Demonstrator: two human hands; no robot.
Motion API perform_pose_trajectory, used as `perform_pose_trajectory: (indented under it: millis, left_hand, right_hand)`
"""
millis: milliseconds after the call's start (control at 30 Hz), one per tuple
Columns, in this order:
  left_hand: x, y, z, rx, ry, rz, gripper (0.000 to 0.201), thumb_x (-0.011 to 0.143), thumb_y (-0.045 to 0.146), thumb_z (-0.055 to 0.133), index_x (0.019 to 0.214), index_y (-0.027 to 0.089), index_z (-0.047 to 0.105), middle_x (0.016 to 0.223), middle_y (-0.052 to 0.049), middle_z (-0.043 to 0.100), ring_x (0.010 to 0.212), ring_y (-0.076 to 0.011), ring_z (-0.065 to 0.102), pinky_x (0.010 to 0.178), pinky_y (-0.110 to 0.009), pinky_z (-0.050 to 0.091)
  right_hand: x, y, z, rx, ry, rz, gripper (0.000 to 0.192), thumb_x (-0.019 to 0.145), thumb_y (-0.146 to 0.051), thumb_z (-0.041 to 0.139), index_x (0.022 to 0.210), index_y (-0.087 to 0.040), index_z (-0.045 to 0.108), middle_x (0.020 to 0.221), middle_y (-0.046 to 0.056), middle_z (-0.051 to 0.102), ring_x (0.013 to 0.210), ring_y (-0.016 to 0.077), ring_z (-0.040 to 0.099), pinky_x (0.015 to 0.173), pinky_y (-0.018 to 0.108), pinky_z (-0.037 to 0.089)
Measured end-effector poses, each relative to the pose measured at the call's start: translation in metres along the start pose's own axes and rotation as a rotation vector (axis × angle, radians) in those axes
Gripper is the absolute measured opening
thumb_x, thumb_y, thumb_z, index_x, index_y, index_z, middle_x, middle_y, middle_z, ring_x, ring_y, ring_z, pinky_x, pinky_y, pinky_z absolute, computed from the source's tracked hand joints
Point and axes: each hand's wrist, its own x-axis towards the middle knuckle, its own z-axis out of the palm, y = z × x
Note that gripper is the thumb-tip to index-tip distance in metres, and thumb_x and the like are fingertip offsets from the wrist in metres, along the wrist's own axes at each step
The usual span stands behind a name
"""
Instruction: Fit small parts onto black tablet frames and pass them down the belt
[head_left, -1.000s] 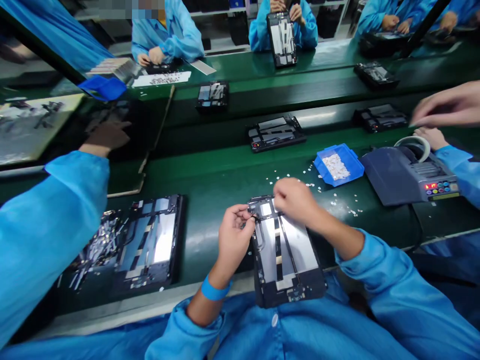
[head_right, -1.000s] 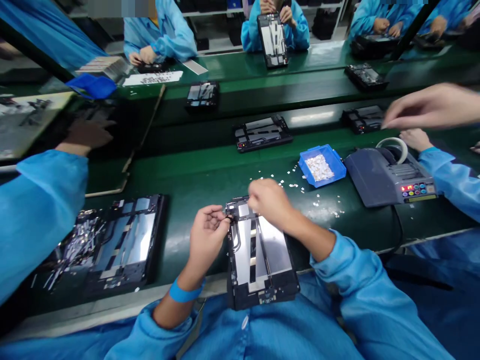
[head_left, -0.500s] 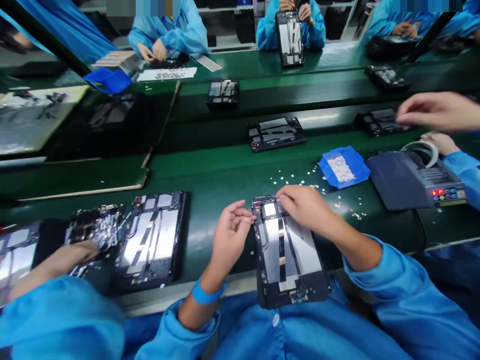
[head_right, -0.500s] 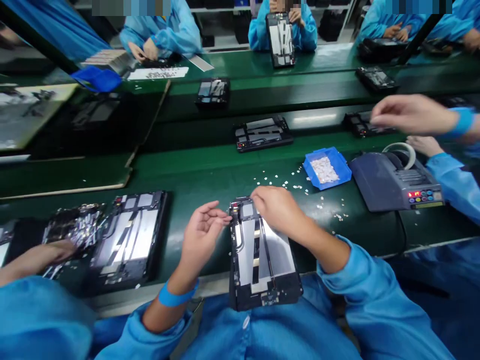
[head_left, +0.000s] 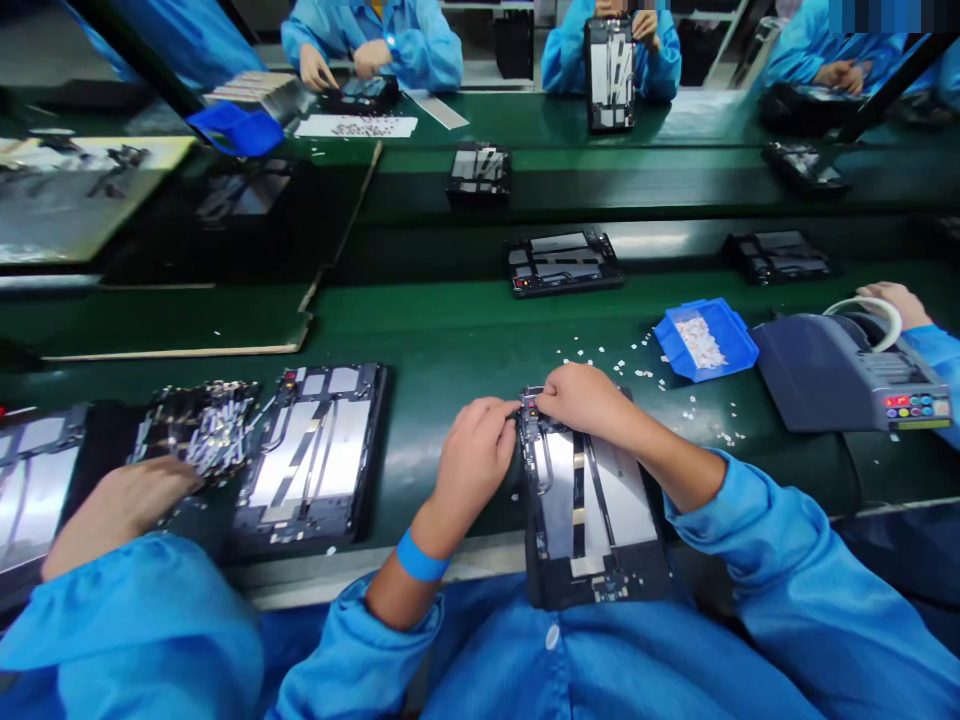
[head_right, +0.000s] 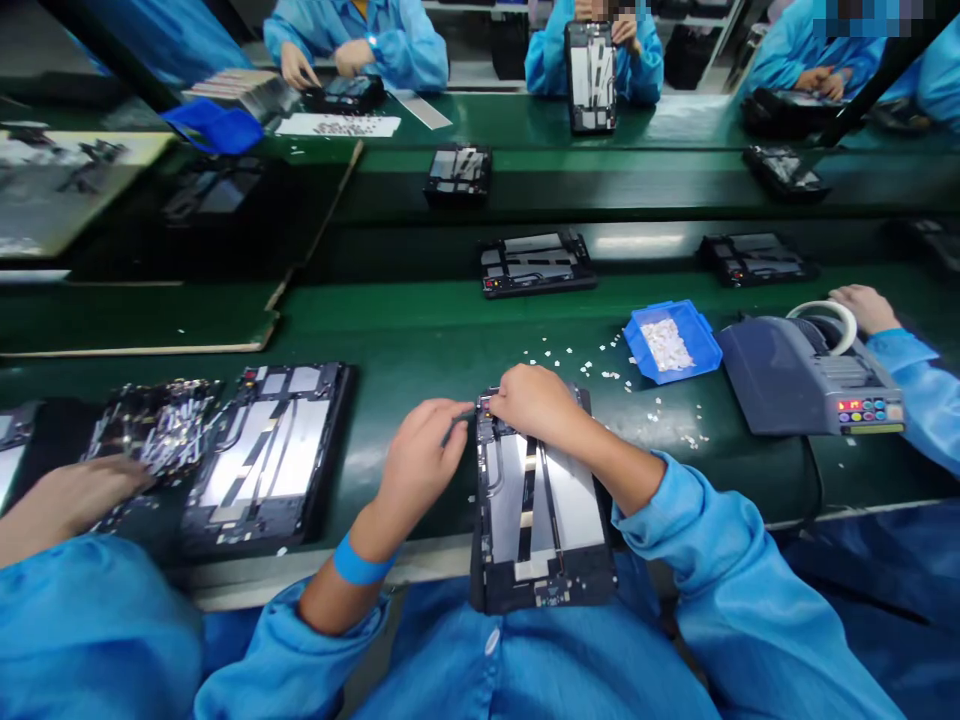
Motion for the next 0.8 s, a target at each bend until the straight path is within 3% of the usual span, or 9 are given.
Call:
perform_pose_trajectory:
  millis: [300, 567, 700, 800]
  left_hand:
    - [0.007, 0.0, -0.004, 0.306, -0.156, 0.147, 0.037, 0.102, 0.016, 0.049, 0.131, 0.019, 0.07, 0.115, -0.012, 0.072, 0.097, -0.0275, 0.061, 0.083, -0.04, 0.051]
    - [0.009, 0.023, -0.014, 0.591, -0.326, 0.155, 0.044, 0.1, 0.015, 0.049, 0.14, 0.021, 0.063, 0.116, -0.014, 0.071, 0.092, -0.0298, 0.06, 0.071, -0.042, 0.043]
    - [0.016, 0.028, -0.017, 0.564, -0.372, 0.133, 0.039, 0.1, 0.017, 0.05, 0.134, 0.02, 0.067, 0.106, -0.014, 0.071, 0.093, -0.0305, 0.06, 0.071, -0.042, 0.043]
    - [0.016, 0.015, -0.019, 0.373, -0.331, 0.075, 0.038, 0.099, 0.014, 0.05, 0.128, 0.025, 0.071, 0.109, -0.01, 0.073, 0.094, -0.0278, 0.062, 0.077, -0.041, 0.046]
  right_hand:
    - [0.009, -0.002, -0.008, -0.071, -0.1, 0.014, 0.025, 0.087, -0.034, 0.06, 0.078, -0.019, 0.078, 0.078, 0.008, 0.076, 0.07, 0.0186, 0.066, 0.056, 0.028, 0.031]
    - [0.003, 0.007, 0.002, -0.012, -0.005, -0.064, 0.025, 0.093, -0.034, 0.061, 0.08, -0.019, 0.076, 0.079, 0.007, 0.074, 0.073, 0.0185, 0.064, 0.062, 0.028, 0.034]
    - [-0.011, 0.022, 0.011, 0.067, 0.113, -0.199, 0.016, 0.098, -0.024, 0.059, 0.101, -0.019, 0.073, 0.09, 0.005, 0.074, 0.08, 0.0171, 0.064, 0.07, 0.026, 0.039]
    - [-0.021, 0.036, 0.023, 0.031, 0.17, -0.388, 0.023, 0.102, -0.019, 0.055, 0.115, -0.02, 0.073, 0.098, 0.006, 0.072, 0.091, 0.0178, 0.063, 0.08, 0.026, 0.043]
